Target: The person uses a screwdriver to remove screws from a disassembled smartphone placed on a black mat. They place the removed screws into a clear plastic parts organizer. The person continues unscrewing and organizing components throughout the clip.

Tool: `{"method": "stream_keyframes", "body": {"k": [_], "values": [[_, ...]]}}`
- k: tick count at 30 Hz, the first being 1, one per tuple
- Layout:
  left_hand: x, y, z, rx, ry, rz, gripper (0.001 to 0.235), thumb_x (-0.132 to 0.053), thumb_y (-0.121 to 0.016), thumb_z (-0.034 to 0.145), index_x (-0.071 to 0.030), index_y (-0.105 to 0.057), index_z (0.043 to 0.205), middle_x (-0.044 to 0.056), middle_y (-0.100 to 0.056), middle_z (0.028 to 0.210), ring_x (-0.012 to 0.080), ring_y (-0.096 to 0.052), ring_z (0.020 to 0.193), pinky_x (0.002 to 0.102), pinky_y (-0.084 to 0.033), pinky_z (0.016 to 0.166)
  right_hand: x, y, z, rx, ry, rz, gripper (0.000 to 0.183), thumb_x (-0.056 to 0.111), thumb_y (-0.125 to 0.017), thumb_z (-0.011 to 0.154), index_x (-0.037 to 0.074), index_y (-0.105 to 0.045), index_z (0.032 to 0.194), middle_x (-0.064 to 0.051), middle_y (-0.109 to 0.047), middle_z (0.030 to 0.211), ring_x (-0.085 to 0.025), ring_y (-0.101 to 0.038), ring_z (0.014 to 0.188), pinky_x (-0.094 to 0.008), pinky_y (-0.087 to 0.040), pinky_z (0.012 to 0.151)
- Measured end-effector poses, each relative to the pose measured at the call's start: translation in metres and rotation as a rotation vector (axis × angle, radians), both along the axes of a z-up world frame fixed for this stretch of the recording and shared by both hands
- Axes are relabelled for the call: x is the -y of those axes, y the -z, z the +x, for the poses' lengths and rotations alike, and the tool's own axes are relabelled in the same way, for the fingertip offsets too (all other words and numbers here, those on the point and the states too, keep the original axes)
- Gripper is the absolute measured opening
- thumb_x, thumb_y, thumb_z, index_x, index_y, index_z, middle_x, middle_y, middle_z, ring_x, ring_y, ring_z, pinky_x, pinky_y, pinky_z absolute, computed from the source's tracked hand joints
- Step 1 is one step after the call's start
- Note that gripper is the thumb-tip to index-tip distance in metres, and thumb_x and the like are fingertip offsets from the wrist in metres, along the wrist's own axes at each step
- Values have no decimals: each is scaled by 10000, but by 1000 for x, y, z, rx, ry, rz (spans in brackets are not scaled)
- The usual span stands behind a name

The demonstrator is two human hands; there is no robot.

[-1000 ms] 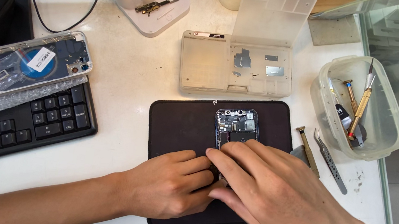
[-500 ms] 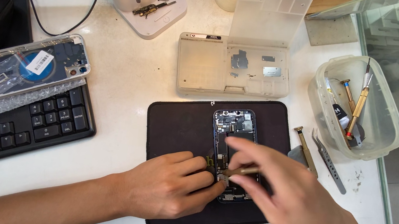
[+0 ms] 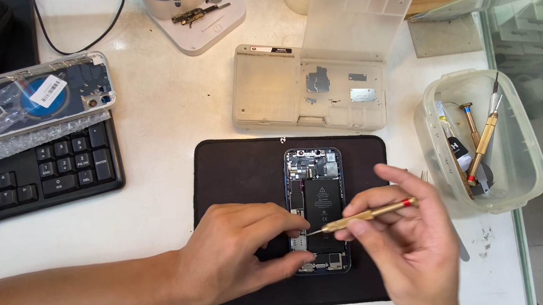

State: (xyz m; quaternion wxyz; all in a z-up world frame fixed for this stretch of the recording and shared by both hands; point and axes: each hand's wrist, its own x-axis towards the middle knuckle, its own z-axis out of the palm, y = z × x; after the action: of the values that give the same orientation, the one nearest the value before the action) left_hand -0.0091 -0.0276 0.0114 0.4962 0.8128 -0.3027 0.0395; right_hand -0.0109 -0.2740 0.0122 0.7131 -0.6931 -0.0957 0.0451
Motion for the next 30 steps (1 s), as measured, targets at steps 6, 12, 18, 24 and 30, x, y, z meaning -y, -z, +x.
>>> {"method": "stream_keyframes", "body": {"k": [6,12,18,24,30], "values": [[4,6,-1,-21,-37,15,127,-123,-804,875,-54,-722,943,66,-757,847,205,-737,680,307,-582,581,-4,11,-11,78,3,9,492,-108,-662,949,-49,-441,1384,-174,-693,1089,-223,-748,946,-343,-656,872],[0,12,1,-258,-89,39,156,-165,-780,866,-27,-709,854,60,-695,722,159,-651,534,296,-508,464,8,6,-28,669,396,-532,288,-76,-720,953,6,-530,1153,-159,-691,1137,-228,-747,1049,-333,-666,914],[-2,15,3,-302,-88,63,219,-192,-791,871,-28,-685,773,38,-643,656,125,-553,486,288,-446,444,14,11,-17,596,441,-1009,161,-94,-726,861,-85,-698,1020,-157,-685,1112,-300,-731,932,-349,-600,801],[1,16,4,-390,-108,69,209,-211,-846,783,-54,-711,761,1,-674,654,84,-522,467,272,-438,415,13,8,-5,554,317,-1147,268,-79,-720,834,-88,-700,1102,-182,-607,1178,-301,-689,930,-355,-588,802],[1,18,4,-307,-86,39,191,-187,-867,734,-58,-732,772,-11,-710,695,77,-537,482,260,-449,427,43,-37,4,647,423,-1084,245,4,-758,865,46,-745,1106,-99,-691,1159,-243,-713,968,-341,-594,832]]}}
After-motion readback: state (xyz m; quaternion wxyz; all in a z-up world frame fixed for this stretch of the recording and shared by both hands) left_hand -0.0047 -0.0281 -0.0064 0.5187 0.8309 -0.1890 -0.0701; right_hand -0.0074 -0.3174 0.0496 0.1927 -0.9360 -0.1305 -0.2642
